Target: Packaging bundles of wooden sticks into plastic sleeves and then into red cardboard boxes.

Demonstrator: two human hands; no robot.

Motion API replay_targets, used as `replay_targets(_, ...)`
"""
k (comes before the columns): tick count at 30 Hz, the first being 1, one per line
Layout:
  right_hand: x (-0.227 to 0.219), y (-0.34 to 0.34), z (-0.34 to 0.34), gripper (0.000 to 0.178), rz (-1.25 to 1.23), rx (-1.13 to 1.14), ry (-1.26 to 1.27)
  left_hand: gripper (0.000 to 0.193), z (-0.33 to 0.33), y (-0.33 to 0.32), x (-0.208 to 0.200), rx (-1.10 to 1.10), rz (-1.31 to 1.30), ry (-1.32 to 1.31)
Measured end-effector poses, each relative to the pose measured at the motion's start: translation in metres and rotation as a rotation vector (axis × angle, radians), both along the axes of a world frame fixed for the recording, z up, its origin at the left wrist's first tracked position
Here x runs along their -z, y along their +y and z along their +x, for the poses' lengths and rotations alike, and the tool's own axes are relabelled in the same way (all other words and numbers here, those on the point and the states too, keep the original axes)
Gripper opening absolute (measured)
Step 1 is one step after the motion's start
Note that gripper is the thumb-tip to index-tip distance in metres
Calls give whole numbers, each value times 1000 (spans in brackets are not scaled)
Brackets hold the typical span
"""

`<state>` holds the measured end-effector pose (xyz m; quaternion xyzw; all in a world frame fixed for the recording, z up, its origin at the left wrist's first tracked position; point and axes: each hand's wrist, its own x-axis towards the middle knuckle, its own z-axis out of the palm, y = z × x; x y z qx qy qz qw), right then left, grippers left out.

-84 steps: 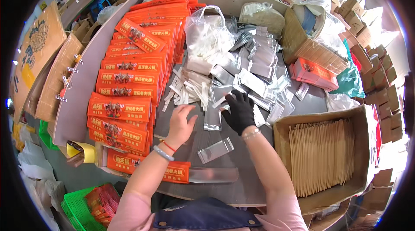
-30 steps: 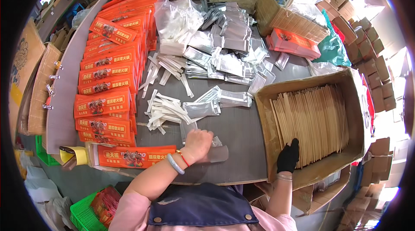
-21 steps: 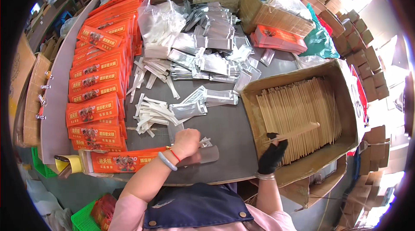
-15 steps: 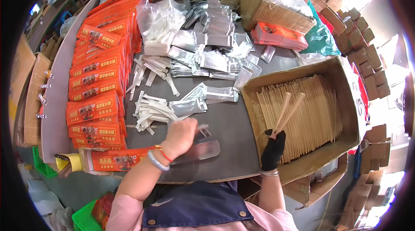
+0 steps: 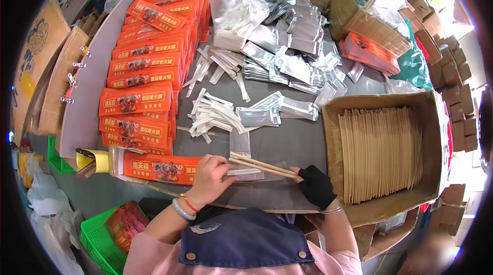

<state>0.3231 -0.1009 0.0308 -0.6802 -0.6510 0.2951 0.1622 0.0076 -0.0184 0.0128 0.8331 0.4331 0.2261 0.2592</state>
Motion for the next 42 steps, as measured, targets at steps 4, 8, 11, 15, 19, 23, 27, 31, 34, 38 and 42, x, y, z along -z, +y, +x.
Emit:
replay_targets(4, 3, 6, 6, 31, -51, -165, -123, 54, -26, 1, -12, -27, 69, 143)
replay_targets(8, 14, 20, -12, 28, 11, -307, -229, 70, -30, -4, 5, 83, 2, 198)
replay_targets(11, 42, 35, -60, 24, 266, -307, 98, 74, -4, -3, 2, 109, 10, 176)
replay_targets(15, 42, 26, -22, 30, 41, -39, -140, 78, -7, -1, 1, 81, 35, 234)
replay_targets(19, 67, 28, -105, 43, 252, -46, 400, 77, 7, 1, 9, 113, 14, 179)
replay_targets(23, 23, 35, -119, 59, 62, -37, 345, 55, 0, 12, -1, 133, 43, 98)
replay_targets(27, 13, 43, -92, 69, 300, -334, -224, 38, 2, 22, -34, 414, 31, 391)
replay_targets(31, -14, 40, -56, 58, 396, -92, -174, 18, -37, 84, -81, 349, 87, 286)
replay_targets(34, -16, 35, -51, 61, 392, -34, -185, 37, -73, 99, -71, -225, 531, 384)
replay_targets(38, -13, 28, -61, 59, 303, -80, -251, 93, -29, 12, 3, -360, 18, 209)
replay_targets(42, -14, 27, -63, 65, 326, -160, -266, 104, -23, -7, 30, -427, -49, 114)
